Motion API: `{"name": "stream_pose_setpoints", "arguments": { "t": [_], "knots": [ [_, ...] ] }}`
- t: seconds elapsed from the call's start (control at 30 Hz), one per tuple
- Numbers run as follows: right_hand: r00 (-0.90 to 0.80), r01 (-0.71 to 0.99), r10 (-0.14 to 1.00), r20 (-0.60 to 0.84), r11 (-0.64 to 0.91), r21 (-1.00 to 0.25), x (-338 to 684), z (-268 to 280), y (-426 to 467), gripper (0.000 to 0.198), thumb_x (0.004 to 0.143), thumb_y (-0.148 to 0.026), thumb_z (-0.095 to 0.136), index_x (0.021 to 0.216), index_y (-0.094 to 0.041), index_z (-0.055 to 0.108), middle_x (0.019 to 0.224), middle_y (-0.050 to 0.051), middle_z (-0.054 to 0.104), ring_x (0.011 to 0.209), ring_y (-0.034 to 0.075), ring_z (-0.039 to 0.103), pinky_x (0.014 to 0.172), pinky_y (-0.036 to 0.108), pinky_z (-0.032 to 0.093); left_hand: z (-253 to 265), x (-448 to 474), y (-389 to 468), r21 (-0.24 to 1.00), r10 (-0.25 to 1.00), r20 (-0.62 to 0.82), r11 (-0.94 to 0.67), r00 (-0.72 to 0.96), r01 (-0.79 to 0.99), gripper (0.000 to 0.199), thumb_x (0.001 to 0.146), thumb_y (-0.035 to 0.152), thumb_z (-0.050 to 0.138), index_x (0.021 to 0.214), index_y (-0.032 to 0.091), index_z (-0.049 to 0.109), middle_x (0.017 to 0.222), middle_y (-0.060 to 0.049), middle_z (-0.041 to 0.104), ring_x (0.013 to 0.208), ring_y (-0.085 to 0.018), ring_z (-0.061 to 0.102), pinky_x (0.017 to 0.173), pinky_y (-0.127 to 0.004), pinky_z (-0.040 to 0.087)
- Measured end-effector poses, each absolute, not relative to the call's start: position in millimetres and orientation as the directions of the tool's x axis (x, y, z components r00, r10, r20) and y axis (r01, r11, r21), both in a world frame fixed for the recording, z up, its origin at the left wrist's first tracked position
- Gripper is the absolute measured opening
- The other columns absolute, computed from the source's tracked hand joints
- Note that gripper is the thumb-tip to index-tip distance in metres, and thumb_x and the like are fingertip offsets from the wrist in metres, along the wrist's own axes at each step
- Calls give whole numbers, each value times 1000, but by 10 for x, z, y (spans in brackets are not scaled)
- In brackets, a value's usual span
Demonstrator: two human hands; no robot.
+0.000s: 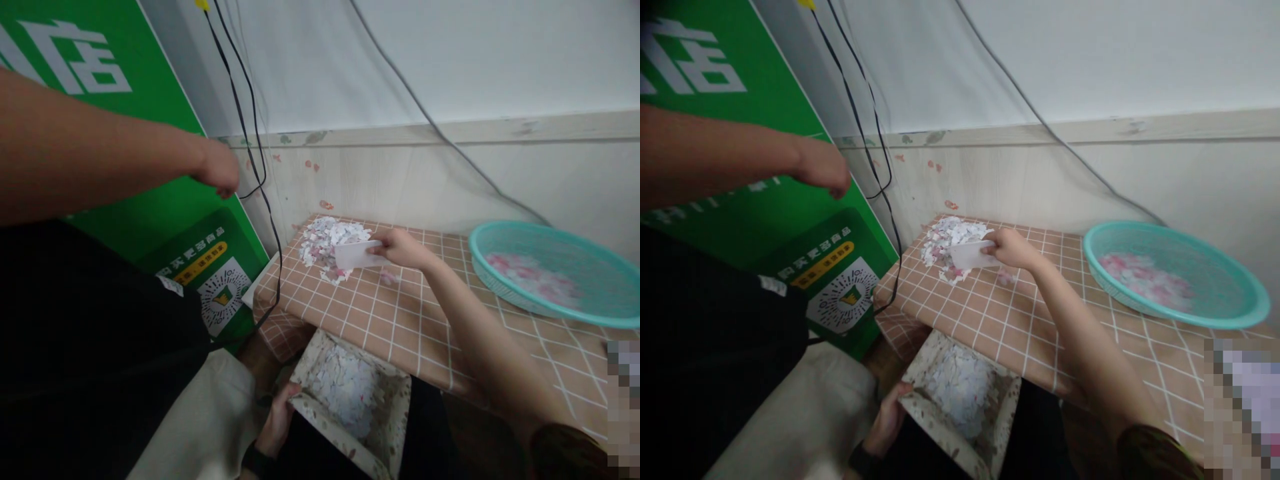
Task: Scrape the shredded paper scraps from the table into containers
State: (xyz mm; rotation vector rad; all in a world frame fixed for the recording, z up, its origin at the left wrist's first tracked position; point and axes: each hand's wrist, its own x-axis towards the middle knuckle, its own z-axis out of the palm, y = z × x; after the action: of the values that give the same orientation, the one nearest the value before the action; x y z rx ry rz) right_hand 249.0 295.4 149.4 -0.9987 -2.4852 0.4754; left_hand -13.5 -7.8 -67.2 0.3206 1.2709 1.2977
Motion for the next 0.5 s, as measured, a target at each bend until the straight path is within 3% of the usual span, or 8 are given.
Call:
{"name": "stream_pose_setpoints", "arguments": {
  "t": [0.13,0.23,0.37,0.5],
  "knots": [
    [-631,582,726,273,676,-452,2590,1556,2972,20,84,-31,53,76,-16,64,63,2,58,59,13,48,57,28,31,-675,-79,-67,833,911,-391,290,-130,-471,32,73,28,54,98,21,71,100,-6,74,104,-31,62,97,-48,40],
    [-679,562,701,218,688,-460,2649,1562,3001,20,82,-32,56,71,-16,62,61,1,56,57,12,47,56,27,31,-689,-73,-55,839,913,-389,296,-121,-458,35,73,29,53,102,21,69,110,-6,72,109,-31,60,98,-48,39],
    [-651,544,719,245,666,-510,2640,1531,3011,22,84,-34,54,78,-16,65,63,0,56,58,13,47,57,27,32,-719,-99,-47,790,901,-414,286,-128,-543,29,71,28,55,94,20,71,107,-7,73,108,-30,60,98,-44,40],
    [-636,546,715,290,682,-487,2541,1502,2969,21,83,-33,55,74,-16,64,61,0,55,57,12,47,56,28,32,-711,-115,-35,732,842,-514,332,-163,-594,29,70,29,57,90,15,72,87,-9,75,92,-30,66,90,-43,45]
  ]
}}
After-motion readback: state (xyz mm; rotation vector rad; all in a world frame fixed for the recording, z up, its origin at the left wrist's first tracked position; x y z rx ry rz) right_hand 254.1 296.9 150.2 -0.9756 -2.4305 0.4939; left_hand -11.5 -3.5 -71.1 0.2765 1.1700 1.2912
